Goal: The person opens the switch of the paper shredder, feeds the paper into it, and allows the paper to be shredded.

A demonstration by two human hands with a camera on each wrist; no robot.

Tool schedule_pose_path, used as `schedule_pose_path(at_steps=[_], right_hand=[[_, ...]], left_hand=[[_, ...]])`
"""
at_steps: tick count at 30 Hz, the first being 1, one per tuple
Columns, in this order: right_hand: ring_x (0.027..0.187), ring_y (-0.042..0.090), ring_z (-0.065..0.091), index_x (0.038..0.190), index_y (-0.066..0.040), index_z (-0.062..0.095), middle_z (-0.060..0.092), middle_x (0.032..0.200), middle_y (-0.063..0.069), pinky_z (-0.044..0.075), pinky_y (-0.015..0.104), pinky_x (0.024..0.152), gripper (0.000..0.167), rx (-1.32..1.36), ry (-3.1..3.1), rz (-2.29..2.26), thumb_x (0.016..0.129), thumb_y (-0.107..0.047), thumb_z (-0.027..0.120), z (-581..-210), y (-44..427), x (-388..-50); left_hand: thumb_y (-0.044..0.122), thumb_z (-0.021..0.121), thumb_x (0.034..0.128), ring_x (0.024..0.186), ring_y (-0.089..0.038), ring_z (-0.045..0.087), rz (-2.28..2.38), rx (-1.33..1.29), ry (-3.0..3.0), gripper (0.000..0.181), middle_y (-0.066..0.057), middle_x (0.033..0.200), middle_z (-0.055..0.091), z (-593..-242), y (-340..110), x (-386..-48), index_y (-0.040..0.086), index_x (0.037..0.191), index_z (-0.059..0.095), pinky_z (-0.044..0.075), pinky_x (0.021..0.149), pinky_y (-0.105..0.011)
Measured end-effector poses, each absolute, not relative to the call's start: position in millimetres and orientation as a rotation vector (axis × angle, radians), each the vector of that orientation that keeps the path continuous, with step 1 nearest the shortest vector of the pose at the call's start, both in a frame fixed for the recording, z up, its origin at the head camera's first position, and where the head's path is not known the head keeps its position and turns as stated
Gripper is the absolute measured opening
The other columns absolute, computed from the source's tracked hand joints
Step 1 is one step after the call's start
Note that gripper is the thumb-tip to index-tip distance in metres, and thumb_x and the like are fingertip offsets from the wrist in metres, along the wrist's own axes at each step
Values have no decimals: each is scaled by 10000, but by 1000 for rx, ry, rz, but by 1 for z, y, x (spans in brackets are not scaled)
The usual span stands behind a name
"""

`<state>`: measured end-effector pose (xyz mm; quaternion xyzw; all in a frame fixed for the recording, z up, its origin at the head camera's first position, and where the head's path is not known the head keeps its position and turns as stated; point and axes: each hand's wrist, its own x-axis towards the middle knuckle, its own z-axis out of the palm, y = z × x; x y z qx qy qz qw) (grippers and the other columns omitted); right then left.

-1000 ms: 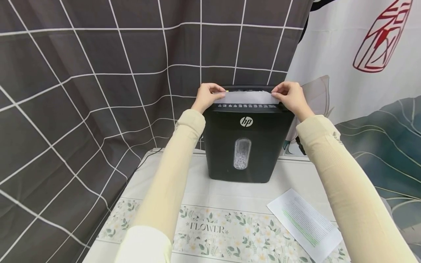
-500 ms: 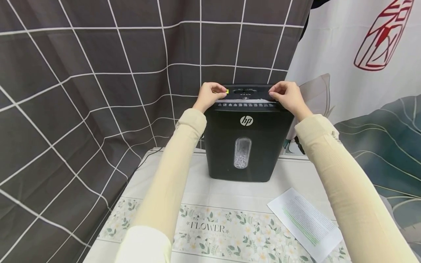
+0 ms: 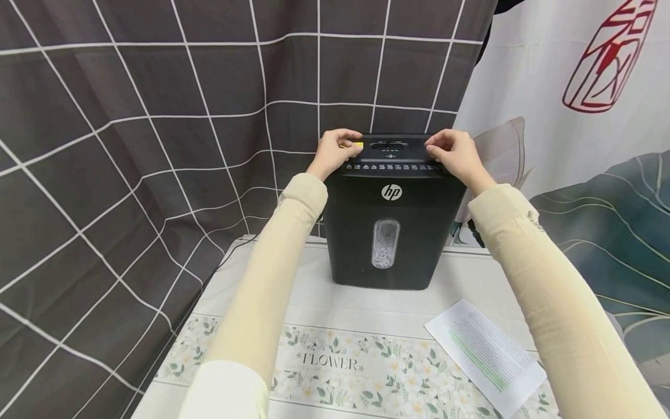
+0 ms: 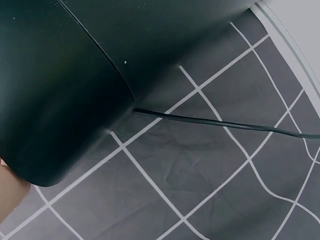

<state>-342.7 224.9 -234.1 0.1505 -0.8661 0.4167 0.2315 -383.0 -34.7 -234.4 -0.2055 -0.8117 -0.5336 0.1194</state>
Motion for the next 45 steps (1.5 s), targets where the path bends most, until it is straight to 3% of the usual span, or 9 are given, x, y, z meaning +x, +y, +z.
schedule_pose_path(at_steps=[7,14,18,23,31,37,45], right_hand=[[613,-73,542,985,124,621,556,693,-225,439,41,581,191,435,-2354,1196,896,-45,603,-234,224,-338],[615,-86,551,1003,138,609,556,687,-262,445,43,587,211,449,-2313,1253,898,-45,602,-235,229,-332],[613,-65,553,1005,141,604,571,695,-259,444,51,589,211,486,-2291,1272,894,-39,605,-234,229,-328],[650,-30,600,988,113,611,615,717,-229,480,71,628,163,554,-2239,1393,899,-22,594,-235,223,-316],[687,-23,633,929,14,639,662,755,-187,514,96,659,59,640,-2163,1544,895,-8,595,-236,217,-301],[700,-2,654,872,-97,672,694,776,-116,527,111,664,148,690,-2050,1717,882,29,595,-241,221,-287],[723,64,676,913,-46,676,717,825,-33,552,166,704,147,748,-1901,1932,883,57,576,-254,228,-265]], left_hand=[[49,661,853,692,-116,626,-1492,-677,-2407,287,-210,977,697,-236,-38,-382,-26,1130,654,466,600,-169],[8,643,855,836,-234,668,-1593,-767,-2350,284,-231,1006,681,-235,-39,-378,-73,1127,635,554,748,-240],[-7,628,863,908,-326,655,-1649,-807,-2309,278,-243,1016,675,-235,-39,-374,-81,1131,627,560,770,-262],[32,648,861,853,-243,659,-1639,-837,-2299,295,-196,979,701,-237,-39,-362,-23,1151,634,523,728,-221],[30,671,844,769,-128,642,-1664,-982,-2272,364,-171,911,699,-240,-32,-338,-11,1200,608,527,772,-243],[30,665,850,803,-212,654,-1671,-1085,-2247,364,-199,910,690,-249,-27,-327,-41,1200,595,527,786,-244],[41,664,857,849,-358,644,-1653,-1126,-2295,322,-222,921,686,-279,-25,-314,-27,1169,621,506,736,-202]])
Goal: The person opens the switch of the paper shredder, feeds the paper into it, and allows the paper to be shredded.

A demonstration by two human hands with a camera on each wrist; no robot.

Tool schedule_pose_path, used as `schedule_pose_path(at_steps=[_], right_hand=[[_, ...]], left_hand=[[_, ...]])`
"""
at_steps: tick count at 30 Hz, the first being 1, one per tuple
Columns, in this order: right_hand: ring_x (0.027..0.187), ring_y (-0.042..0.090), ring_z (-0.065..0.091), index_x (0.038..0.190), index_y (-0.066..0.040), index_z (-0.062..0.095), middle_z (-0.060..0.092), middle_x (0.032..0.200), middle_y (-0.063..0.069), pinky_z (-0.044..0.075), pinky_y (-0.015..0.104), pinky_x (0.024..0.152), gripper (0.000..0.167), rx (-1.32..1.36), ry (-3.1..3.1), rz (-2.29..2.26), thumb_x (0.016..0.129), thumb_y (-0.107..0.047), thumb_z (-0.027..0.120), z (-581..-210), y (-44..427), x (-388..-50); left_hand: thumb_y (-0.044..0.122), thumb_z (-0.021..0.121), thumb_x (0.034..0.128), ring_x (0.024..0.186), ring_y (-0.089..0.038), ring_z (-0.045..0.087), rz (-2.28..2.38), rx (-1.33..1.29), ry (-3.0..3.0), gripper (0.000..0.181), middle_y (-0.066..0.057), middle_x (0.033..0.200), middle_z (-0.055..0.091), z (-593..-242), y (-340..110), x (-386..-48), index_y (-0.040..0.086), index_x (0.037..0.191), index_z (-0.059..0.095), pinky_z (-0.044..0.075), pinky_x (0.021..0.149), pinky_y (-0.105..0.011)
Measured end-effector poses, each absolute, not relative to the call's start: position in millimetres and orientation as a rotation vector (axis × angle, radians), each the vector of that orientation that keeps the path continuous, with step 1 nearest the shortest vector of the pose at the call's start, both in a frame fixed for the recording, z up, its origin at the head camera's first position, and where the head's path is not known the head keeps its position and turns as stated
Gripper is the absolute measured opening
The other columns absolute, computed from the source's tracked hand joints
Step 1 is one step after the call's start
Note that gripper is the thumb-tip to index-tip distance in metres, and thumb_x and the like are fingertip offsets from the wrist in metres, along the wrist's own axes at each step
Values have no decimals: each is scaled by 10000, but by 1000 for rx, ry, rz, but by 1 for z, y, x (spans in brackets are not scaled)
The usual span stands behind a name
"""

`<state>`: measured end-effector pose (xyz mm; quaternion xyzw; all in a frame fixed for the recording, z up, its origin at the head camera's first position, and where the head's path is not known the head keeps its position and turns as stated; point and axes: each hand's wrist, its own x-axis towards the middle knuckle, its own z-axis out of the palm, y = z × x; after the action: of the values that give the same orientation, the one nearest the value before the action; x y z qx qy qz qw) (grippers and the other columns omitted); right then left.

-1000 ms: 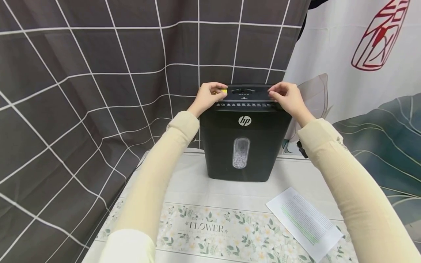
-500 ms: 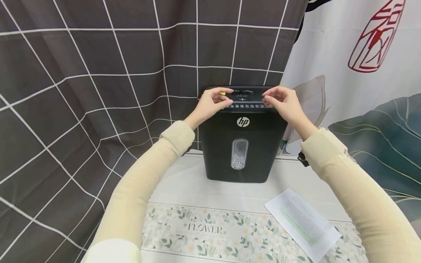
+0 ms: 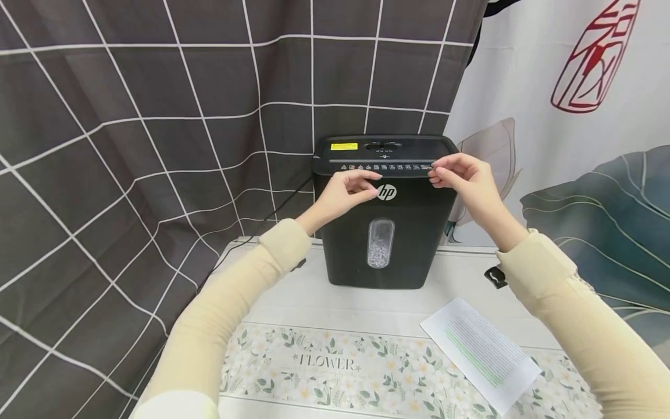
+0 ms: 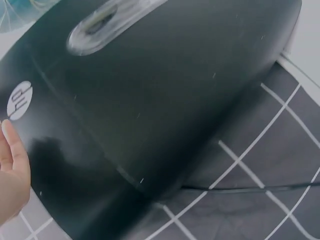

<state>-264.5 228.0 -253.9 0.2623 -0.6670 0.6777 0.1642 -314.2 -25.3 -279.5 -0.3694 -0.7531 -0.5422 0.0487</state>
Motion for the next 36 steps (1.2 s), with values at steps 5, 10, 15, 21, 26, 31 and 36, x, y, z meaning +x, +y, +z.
schedule_pose_path(at_steps=[5,10,15,21,26,31,36], right_hand=[[724,83,678,934,-15,664,719,827,-14,552,165,712,137,738,-1867,1955,883,69,568,-267,237,-252],[723,93,687,923,-18,671,723,827,2,555,173,710,187,687,-1776,2000,884,106,536,-287,250,-238],[746,103,694,923,-13,675,726,837,27,559,187,707,227,618,-1668,2061,887,135,506,-308,265,-221],[777,144,707,964,35,663,730,868,71,567,218,718,254,606,-1527,2177,898,161,453,-329,281,-206],[771,155,711,974,49,660,734,867,85,566,218,723,241,518,-1432,2232,911,142,447,-344,293,-195],[767,129,705,975,16,676,736,851,56,563,204,717,215,349,-1433,2253,915,97,486,-363,303,-183],[774,105,702,992,-20,689,736,847,30,562,197,704,223,236,-1467,2283,924,65,495,-392,318,-169]], left_hand=[[38,666,854,804,-312,650,-1685,-1126,-2281,303,-225,907,684,-297,-23,-305,-35,1146,631,511,727,-208],[13,654,856,735,-90,636,-1801,-1111,-2263,291,-249,915,680,-320,-17,-294,-66,1134,627,518,722,-194],[4,654,853,787,-213,660,-1886,-1094,-2273,273,-256,936,679,-348,-7,-282,-76,1113,632,508,697,-175],[9,661,847,822,-336,655,-1906,-1099,-2270,268,-262,932,680,-373,10,-273,-71,1102,642,534,727,-204],[24,657,855,752,-134,658,-1906,-1073,-2284,269,-245,933,686,-385,19,-268,-47,1115,646,544,739,-210],[37,650,866,777,-240,676,-1935,-1012,-2284,267,-254,940,686,-399,26,-264,-65,1113,635,541,697,-190],[9,626,875,815,-387,664,-1999,-936,-2300,253,-308,942,668,-409,32,-254,-108,1099,622,534,662,-173]])
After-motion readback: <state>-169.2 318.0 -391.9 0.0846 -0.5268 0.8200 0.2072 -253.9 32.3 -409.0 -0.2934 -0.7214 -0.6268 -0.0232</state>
